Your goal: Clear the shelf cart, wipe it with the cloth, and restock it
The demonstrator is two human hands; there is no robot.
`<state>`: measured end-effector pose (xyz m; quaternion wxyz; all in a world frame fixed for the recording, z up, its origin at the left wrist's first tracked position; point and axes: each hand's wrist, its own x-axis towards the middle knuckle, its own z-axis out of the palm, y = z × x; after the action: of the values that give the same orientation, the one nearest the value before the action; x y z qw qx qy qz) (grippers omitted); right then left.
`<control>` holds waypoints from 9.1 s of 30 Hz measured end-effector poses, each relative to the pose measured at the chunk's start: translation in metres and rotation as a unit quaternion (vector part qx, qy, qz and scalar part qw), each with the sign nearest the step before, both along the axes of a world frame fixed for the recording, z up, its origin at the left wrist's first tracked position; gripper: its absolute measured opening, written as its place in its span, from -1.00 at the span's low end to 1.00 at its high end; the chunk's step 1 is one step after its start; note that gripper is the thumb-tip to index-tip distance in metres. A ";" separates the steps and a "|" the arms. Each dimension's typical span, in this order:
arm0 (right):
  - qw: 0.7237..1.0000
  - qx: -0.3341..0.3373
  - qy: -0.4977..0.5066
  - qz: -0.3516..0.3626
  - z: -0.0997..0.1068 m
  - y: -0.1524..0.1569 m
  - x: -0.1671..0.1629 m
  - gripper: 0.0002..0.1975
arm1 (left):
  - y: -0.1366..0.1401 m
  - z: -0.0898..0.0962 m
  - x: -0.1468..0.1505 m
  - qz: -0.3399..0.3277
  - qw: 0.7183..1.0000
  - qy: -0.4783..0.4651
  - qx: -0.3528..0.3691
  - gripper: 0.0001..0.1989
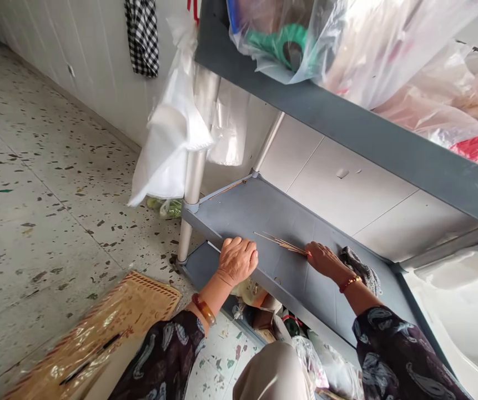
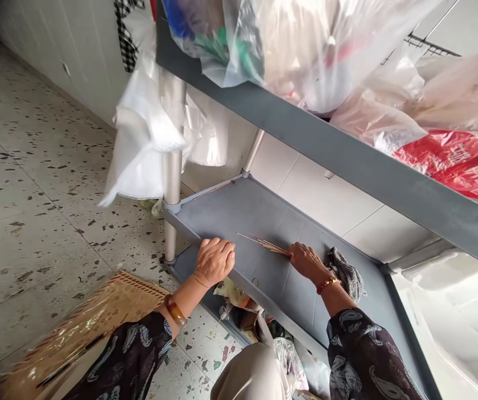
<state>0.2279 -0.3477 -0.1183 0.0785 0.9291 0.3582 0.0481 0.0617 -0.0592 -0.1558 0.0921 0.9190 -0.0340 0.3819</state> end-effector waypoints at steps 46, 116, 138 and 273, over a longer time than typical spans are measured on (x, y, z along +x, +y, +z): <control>0.680 0.715 0.153 0.056 0.038 0.188 -0.090 -0.68 | 0.006 0.012 -0.026 -0.045 0.997 0.053 -0.032 -0.70; 0.574 0.713 0.392 -0.091 0.001 0.202 -0.065 -0.53 | 0.114 0.042 0.138 0.090 0.953 0.289 -0.008 -0.45; 0.571 0.720 0.387 -0.075 0.001 0.199 -0.062 -0.57 | 0.112 0.048 0.140 0.156 0.941 0.300 -0.027 -0.37; 0.453 0.773 0.445 0.017 -0.089 0.239 -0.238 -0.75 | 0.105 -0.080 -0.148 -0.238 0.450 0.113 -0.853 -0.32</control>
<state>-0.0100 -0.1089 -0.2077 -0.8424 0.4965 0.1761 -0.1131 -0.0862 0.0461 -0.2358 0.9203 0.3700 0.1024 0.0753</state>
